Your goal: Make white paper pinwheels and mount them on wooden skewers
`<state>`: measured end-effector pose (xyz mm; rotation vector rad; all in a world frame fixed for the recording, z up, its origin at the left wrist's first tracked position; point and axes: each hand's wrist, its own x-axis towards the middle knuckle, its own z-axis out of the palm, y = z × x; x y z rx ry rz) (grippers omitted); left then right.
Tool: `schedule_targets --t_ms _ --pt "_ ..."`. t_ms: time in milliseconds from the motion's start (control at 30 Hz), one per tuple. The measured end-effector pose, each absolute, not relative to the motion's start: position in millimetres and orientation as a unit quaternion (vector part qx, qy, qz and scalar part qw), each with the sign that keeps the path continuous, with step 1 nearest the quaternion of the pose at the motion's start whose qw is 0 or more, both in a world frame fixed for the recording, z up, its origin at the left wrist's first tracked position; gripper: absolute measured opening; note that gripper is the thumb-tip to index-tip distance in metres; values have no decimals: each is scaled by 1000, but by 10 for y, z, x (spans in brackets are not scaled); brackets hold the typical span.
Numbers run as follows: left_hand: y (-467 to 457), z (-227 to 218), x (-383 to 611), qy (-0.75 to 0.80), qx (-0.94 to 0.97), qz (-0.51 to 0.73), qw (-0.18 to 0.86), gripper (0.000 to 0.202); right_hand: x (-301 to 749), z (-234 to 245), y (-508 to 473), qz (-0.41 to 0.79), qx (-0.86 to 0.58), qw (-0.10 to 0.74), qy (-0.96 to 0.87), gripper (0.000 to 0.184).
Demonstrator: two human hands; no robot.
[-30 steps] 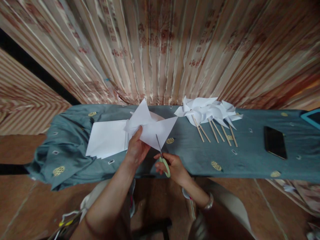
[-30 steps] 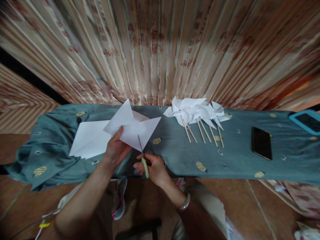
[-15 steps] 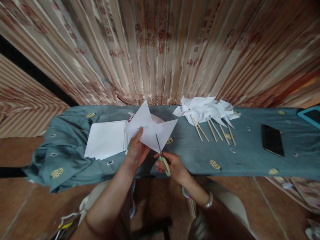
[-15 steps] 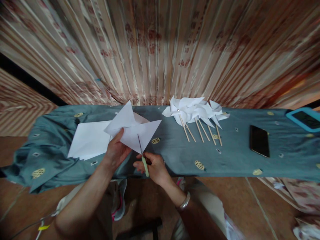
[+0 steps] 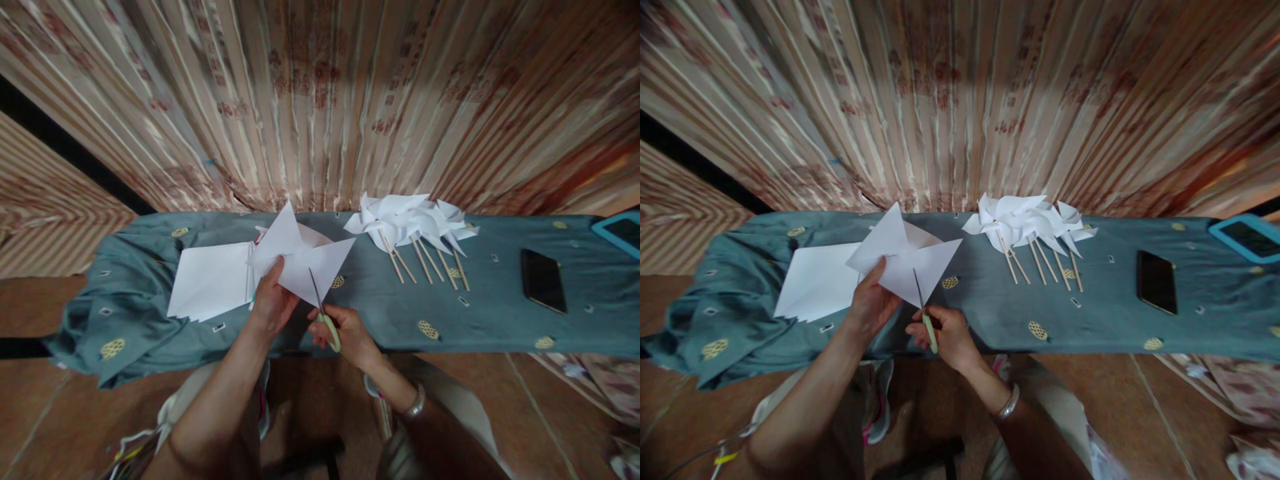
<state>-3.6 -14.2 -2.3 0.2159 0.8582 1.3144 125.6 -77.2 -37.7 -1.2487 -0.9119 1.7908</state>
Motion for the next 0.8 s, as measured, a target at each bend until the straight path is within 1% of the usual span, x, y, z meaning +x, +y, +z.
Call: schedule_targets --t_ms 200,300,500,667,800 --pt "-170 -25 -48 384 113 565 722 20 1270 -395 -765 694 -485 381 -371 43" --pt "-195 4 -29 395 105 549 729 23 1281 -387 -759 689 -487 386 -374 44" --pt "-207 54 -15 404 97 546 727 23 1283 -354 -753 688 -491 387 -368 42" --pt "-200 7 -33 399 108 549 726 19 1276 -360 -755 692 -490 385 -365 40" --pt "-196 -28 -37 398 108 546 729 18 1276 -364 -758 693 -486 389 -364 41"
